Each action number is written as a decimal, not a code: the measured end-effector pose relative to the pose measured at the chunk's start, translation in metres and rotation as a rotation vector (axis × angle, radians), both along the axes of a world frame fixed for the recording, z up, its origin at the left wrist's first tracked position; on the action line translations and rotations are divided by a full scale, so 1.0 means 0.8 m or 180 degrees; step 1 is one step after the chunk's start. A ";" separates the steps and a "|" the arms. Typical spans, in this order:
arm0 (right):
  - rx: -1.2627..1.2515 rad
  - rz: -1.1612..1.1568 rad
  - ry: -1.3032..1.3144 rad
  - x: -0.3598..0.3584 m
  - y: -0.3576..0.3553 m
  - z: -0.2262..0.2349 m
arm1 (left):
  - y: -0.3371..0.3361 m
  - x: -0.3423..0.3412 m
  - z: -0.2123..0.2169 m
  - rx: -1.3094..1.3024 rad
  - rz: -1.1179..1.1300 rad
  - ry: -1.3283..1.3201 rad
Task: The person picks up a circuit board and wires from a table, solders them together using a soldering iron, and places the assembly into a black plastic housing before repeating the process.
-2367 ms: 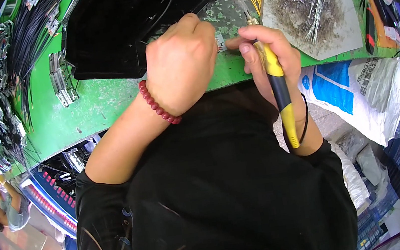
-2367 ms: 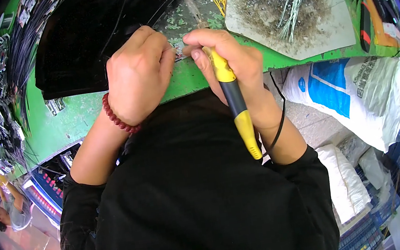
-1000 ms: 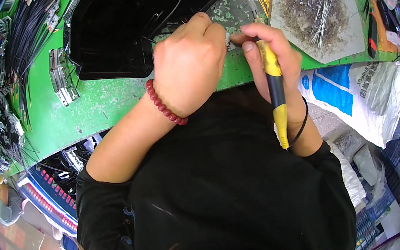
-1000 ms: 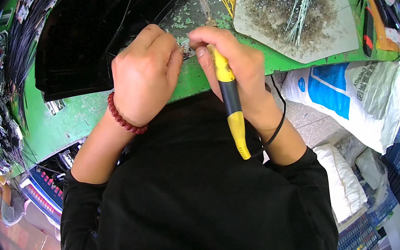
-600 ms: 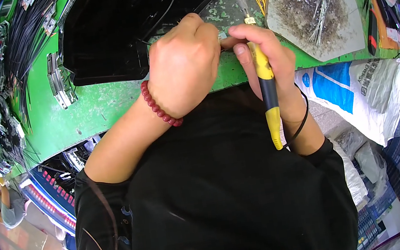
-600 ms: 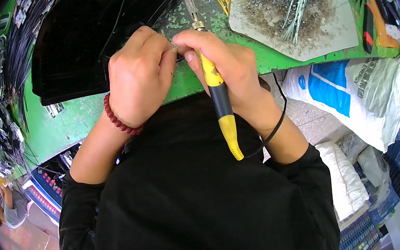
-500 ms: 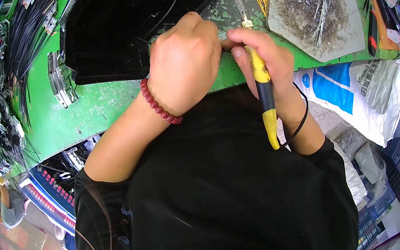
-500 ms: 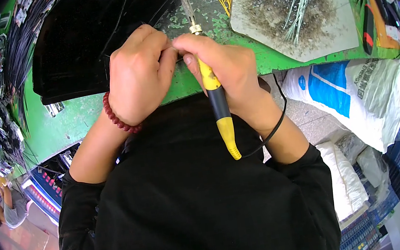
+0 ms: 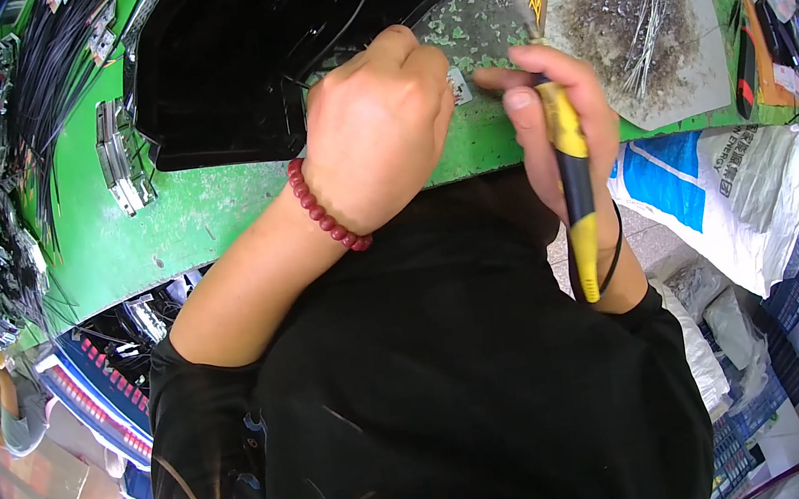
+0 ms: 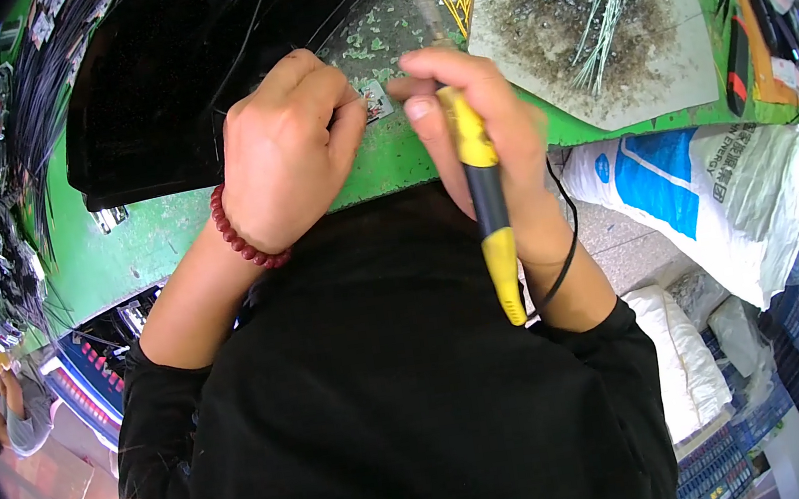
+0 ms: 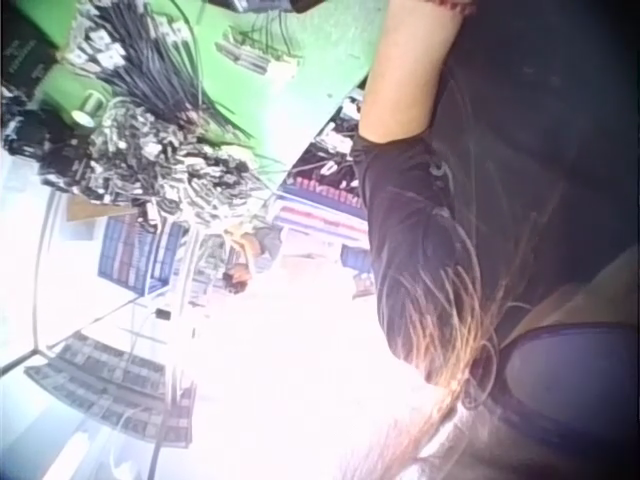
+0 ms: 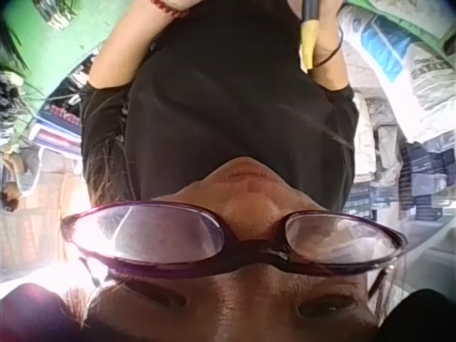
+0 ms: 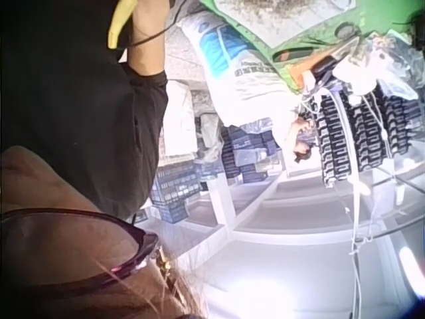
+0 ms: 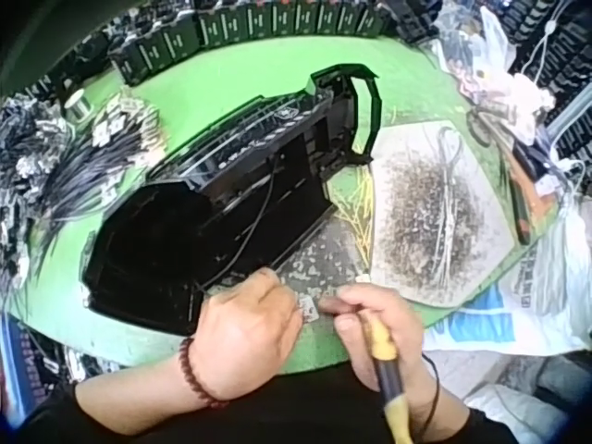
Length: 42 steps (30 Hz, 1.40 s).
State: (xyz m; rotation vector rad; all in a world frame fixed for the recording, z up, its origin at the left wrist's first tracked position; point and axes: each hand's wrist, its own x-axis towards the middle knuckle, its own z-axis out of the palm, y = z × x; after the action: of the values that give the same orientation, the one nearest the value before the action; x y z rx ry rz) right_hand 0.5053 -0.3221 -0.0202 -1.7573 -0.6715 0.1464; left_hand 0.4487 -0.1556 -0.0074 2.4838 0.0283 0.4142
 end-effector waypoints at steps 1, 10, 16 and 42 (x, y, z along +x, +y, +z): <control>0.0043 -0.0043 0.0026 0.001 -0.005 0.001 | 0.001 0.001 0.001 0.0002 -0.0003 0.0000; 0.0103 0.0263 -0.0272 0.008 -0.040 0.008 | -0.006 0.008 0.004 0.0213 0.0158 0.0179; 0.0064 0.0073 -0.0534 0.014 -0.056 0.014 | -0.004 0.007 -0.002 0.0198 0.0138 -0.0042; 0.0162 0.0060 -0.0089 -0.002 -0.046 -0.004 | -0.002 0.008 -0.003 0.0022 0.0010 -0.0014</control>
State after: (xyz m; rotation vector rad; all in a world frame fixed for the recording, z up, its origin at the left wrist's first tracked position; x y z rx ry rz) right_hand 0.5034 -0.3589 -0.0233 -1.7073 -0.7064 0.1167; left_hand 0.4548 -0.1576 -0.0099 2.4899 0.0289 0.4219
